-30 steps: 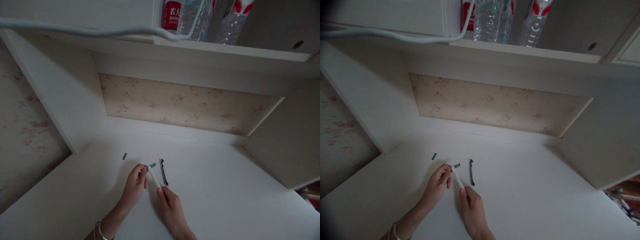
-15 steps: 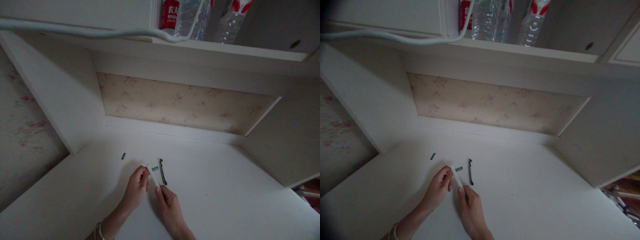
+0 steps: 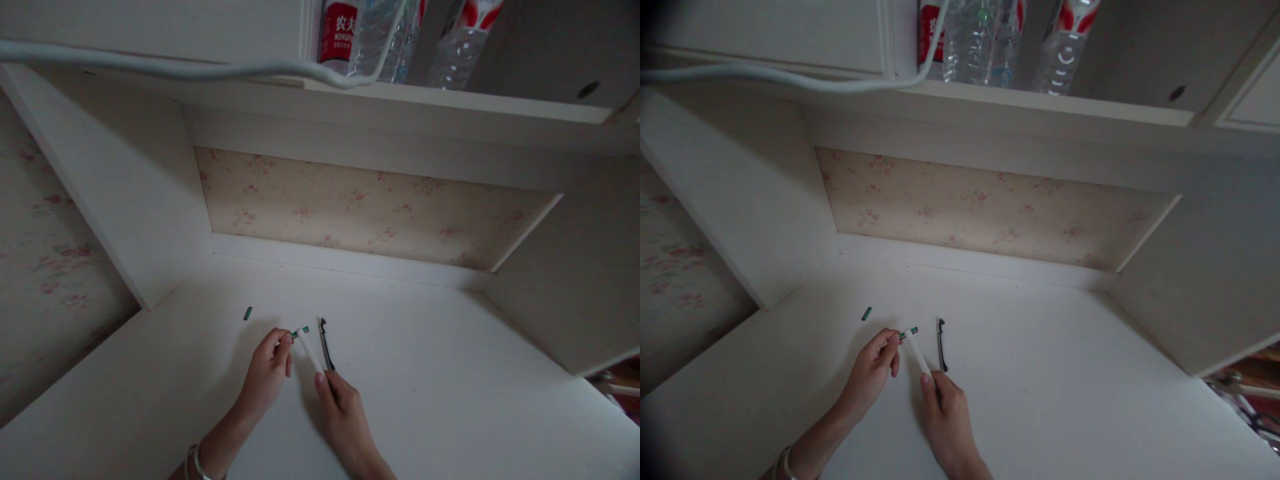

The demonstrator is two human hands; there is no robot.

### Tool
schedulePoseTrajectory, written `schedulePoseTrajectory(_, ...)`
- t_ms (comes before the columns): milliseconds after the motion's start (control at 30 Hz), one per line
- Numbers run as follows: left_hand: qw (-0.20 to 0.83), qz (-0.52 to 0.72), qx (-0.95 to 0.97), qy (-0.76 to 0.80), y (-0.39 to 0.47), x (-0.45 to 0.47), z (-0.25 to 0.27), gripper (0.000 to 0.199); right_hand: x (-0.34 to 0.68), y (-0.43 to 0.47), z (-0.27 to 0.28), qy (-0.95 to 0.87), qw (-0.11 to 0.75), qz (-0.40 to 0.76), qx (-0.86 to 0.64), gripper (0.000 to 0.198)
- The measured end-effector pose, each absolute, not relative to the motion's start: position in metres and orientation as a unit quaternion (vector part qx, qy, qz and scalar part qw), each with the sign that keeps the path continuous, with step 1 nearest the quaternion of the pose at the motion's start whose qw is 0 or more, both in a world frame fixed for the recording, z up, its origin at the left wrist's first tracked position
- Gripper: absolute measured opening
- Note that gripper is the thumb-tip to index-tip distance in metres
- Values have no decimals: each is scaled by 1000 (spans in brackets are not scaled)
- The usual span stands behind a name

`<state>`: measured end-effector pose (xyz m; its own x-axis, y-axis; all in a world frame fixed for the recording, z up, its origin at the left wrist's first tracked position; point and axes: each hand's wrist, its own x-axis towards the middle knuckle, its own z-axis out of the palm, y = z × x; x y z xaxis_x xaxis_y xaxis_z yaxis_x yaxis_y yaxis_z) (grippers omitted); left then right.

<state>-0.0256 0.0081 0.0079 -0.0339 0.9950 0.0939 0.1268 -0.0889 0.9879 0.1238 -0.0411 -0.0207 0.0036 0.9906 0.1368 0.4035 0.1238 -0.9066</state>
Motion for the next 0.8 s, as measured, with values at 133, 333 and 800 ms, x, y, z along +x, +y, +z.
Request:
schedulePoseTrajectory(133, 437, 494, 554, 508, 7, -25, 8, 33, 124, -41, -19, -614, 427, 346, -566, 40)
schedulePoseTrajectory(333, 426, 488, 555, 522, 7, -26, 9, 33, 127, -41, -20, -609, 424, 349, -572, 40)
schedulePoseTrajectory(800, 428, 475, 577, 509, 8, -25, 3, 33, 144, -34, -16, -554, 462, 352, -596, 42)
